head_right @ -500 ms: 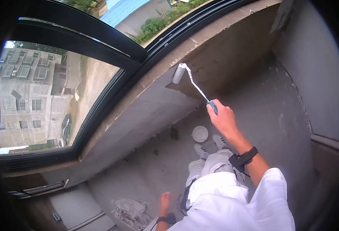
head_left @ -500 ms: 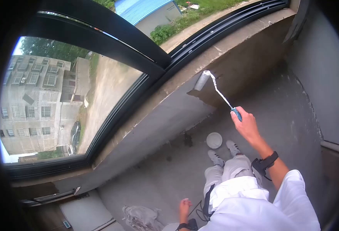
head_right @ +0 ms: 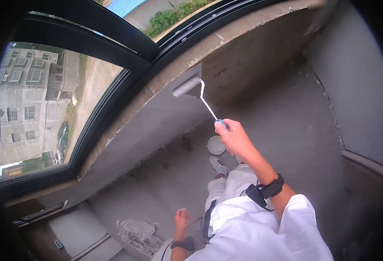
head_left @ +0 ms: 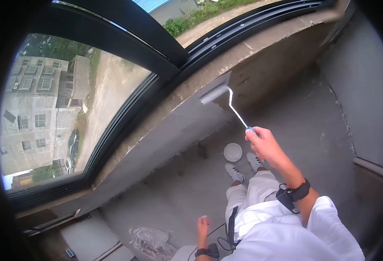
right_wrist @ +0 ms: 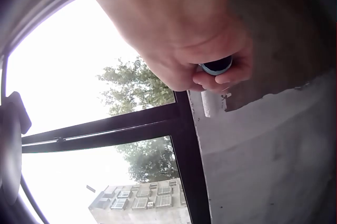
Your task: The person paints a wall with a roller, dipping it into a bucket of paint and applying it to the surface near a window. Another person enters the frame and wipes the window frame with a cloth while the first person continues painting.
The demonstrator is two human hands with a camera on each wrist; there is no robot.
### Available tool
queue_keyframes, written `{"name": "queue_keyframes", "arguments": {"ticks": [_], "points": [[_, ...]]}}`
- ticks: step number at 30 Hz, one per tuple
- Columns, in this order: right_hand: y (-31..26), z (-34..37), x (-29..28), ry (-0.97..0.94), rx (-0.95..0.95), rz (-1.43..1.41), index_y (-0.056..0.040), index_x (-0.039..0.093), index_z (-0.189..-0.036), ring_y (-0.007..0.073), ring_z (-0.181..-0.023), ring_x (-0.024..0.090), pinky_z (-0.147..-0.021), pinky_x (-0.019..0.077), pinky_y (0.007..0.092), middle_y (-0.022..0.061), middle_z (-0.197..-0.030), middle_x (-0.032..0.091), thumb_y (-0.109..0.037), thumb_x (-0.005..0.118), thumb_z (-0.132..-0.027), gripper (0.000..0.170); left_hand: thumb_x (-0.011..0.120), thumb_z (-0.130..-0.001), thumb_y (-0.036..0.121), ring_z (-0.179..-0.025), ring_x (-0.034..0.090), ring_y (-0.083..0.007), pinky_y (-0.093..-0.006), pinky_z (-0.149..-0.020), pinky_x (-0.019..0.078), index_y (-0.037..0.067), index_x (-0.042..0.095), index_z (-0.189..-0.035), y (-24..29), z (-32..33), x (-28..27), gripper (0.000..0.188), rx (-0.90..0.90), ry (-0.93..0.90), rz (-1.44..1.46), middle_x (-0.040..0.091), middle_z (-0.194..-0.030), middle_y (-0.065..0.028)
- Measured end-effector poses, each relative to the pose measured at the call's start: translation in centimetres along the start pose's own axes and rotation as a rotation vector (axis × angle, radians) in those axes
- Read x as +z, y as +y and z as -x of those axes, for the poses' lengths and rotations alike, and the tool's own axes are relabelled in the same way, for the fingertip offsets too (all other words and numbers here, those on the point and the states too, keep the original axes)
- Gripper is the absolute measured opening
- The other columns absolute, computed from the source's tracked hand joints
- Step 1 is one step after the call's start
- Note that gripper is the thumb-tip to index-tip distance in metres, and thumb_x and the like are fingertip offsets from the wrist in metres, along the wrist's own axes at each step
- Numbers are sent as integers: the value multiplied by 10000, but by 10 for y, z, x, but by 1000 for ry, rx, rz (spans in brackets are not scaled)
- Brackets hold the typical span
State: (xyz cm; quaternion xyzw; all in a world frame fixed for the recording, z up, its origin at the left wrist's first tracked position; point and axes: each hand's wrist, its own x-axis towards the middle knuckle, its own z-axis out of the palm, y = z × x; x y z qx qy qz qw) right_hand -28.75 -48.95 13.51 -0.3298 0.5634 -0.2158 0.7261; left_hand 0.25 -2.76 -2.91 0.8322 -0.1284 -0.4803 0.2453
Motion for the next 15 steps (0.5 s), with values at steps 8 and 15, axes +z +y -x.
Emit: {"name": "queue_keyframes", "arguments": {"ticks": [8,15], "points": [[43,-61,13,58,36,62,-55,515,-874,36,-413,279,-361,254,251,-59,-554,374,-354,514,-993,322,492,-976,134,-753,631,-169,-292,-718,513,20,553,-1149,-15,15,19,216,13,47,43,642,-923,-116],[48,-49,24,102,28,76,-59,519,-875,38,-395,290,-350,241,241,-57,-536,372,-362,527,-991,324,477,-974,138,-741,628,-173,-297,-697,516,15,542,-1161,-67,46,17,233,-169,91,84,635,-961,-132]]}}
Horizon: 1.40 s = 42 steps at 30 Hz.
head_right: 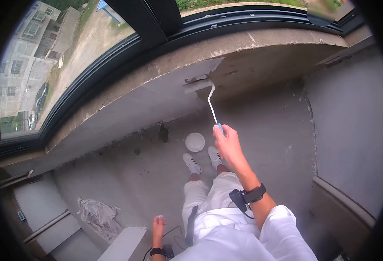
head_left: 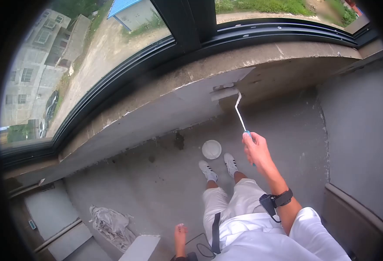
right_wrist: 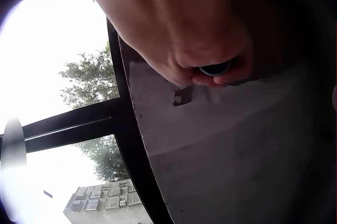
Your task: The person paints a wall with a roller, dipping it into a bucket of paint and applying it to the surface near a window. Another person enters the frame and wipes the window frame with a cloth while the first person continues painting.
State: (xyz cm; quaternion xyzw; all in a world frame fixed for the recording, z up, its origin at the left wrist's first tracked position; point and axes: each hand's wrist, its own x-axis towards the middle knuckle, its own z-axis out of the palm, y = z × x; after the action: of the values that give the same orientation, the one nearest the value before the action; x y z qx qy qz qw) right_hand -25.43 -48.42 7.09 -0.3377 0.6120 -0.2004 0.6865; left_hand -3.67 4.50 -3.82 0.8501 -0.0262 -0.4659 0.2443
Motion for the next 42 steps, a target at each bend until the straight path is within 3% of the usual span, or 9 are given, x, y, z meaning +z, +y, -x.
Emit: {"name": "queue_keyframes", "arguments": {"ticks": [8,17,26,29,32,35,38,41,42], "points": [[-31,45,8,3,-64,29,-65,501,-872,32,-391,278,-345,246,247,-72,-526,356,-342,523,-1000,306,458,-976,158,-729,605,-149,-299,-702,486,48,544,-1169,-25,-2,16,238,-26,58,162,630,-926,-78],[-3,30,19,-4,-172,152,-79,474,-826,44,-389,295,-349,257,247,-63,-526,363,-321,512,-1000,300,445,-947,86,-721,619,-165,-308,-658,530,31,522,-1163,-48,4,22,235,170,114,264,612,-925,-110],[8,45,29,137,-253,274,-60,515,-859,68,-408,386,-364,304,258,-29,-584,427,-293,533,-966,257,463,-949,115,-831,605,-167,-320,-604,564,25,519,-1121,-186,1,23,202,7,183,513,580,-1009,-115],[17,51,20,139,-418,369,-40,530,-887,87,-419,437,-370,354,276,-2,-605,478,-284,542,-958,254,493,-960,172,-749,617,-170,-313,-572,544,41,523,-1107,-204,1,22,199,-141,188,587,598,-944,-109],[13,76,23,142,-357,448,-24,531,-961,92,-399,419,-357,348,270,13,-623,495,-292,531,-973,268,513,-966,231,-638,615,-177,-303,-552,522,55,526,-1098,-196,5,19,220,-119,210,553,615,-865,-99],[16,65,13,248,-302,585,-16,547,-950,114,-408,466,-363,381,299,35,-622,520,-294,543,-958,278,519,-962,242,-562,604,-185,-305,-528,503,65,527,-1093,-185,12,19,221,-100,274,590,624,-812,-92],[18,53,12,319,-371,687,-25,556,-898,142,-421,504,-371,404,317,44,-610,524,-299,541,-950,279,519,-958,246,-593,620,-190,-311,-530,503,56,525,-1091,-193,13,22,232,-80,301,599,628,-824,-89],[17,41,23,342,-427,719,-6,563,-900,247,-513,615,-431,486,379,116,-674,608,-322,502,-958,327,495,-923,237,-665,639,-205,-296,-564,494,67,532,-1120,-213,18,25,263,-68,290,641,631,-878,-107],[19,39,29,333,-398,666,-7,560,-901,247,-516,617,-437,493,380,119,-678,609,-318,495,-959,323,497,-924,240,-669,640,-208,-297,-564,492,68,528,-1122,-221,19,27,264,-88,289,616,630,-876,-106]]}}
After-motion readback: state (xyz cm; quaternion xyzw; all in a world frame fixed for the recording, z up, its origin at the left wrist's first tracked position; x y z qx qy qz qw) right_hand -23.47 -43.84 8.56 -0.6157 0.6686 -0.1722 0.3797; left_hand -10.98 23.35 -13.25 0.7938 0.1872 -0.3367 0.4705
